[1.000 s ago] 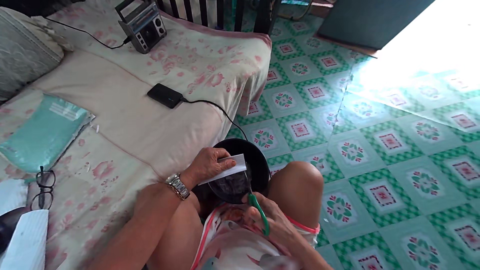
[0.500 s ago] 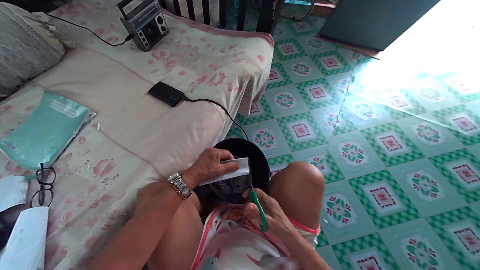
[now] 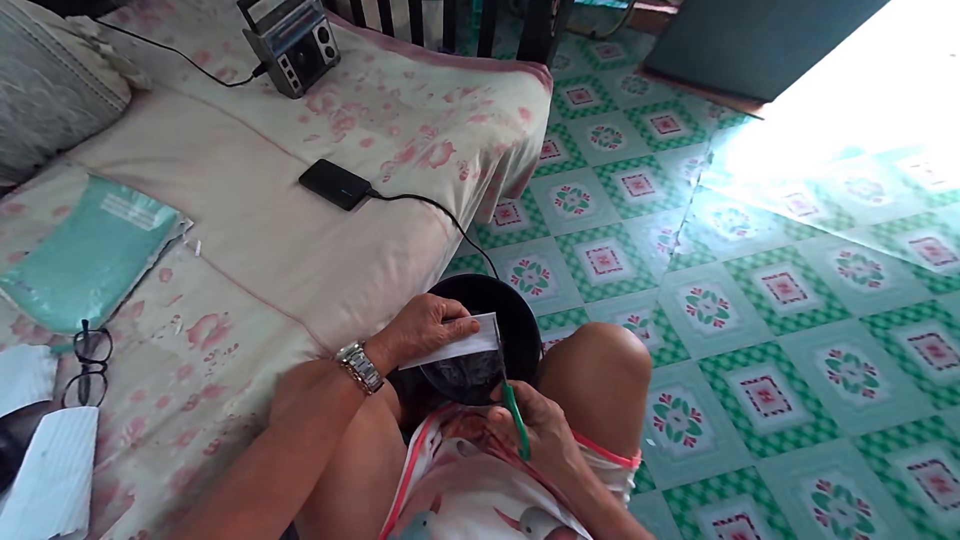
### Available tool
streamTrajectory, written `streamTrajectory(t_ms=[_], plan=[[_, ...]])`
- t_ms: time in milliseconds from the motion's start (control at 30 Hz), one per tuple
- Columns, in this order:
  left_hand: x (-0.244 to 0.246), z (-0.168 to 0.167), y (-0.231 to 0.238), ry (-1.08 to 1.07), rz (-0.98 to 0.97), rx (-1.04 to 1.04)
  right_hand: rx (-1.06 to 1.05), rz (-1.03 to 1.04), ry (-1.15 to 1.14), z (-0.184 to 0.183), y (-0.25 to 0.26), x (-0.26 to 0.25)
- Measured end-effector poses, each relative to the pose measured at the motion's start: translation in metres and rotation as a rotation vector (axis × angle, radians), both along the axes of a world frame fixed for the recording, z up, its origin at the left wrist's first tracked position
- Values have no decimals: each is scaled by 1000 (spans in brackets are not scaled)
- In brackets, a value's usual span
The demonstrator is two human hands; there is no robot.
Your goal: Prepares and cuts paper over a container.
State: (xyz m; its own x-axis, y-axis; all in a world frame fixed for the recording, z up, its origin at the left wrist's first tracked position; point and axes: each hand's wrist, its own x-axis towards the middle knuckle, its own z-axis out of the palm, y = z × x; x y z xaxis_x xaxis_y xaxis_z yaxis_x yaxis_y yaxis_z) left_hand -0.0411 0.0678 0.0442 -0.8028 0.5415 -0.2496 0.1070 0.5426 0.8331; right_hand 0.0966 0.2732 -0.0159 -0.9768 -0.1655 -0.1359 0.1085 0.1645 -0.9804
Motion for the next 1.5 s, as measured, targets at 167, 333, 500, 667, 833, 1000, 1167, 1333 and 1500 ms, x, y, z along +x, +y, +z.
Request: streamTrajectory(t_ms=[167,333,500,667,833,1000,1167,1333,1500], plan=[[0,-3,0,-56,-23,46,-30,32,-51,5,0,-3],[0,-2,0,-64,-26,52,32,0,3,3,-2,-3],[-1,-2,0,-110,-60,22,31,8,-11,2,0,-3],[0,0,2,-174,-86,20,2,-5,-14,1,-2,-2],[-1,-1,2,-200,-99,2,-21,-35,-29,2,-5,2],[-1,-1,3,-169,-106,-39,-98,10,-81,1,0,3],[0,1,1,-20,18,-20,-86,163,-154,4,10,5],[1,-3,1,39,17,-17,-74,169,-176,8,10,2],[3,1,2,5,6,-7,-54,150,-153,10,8,-3]])
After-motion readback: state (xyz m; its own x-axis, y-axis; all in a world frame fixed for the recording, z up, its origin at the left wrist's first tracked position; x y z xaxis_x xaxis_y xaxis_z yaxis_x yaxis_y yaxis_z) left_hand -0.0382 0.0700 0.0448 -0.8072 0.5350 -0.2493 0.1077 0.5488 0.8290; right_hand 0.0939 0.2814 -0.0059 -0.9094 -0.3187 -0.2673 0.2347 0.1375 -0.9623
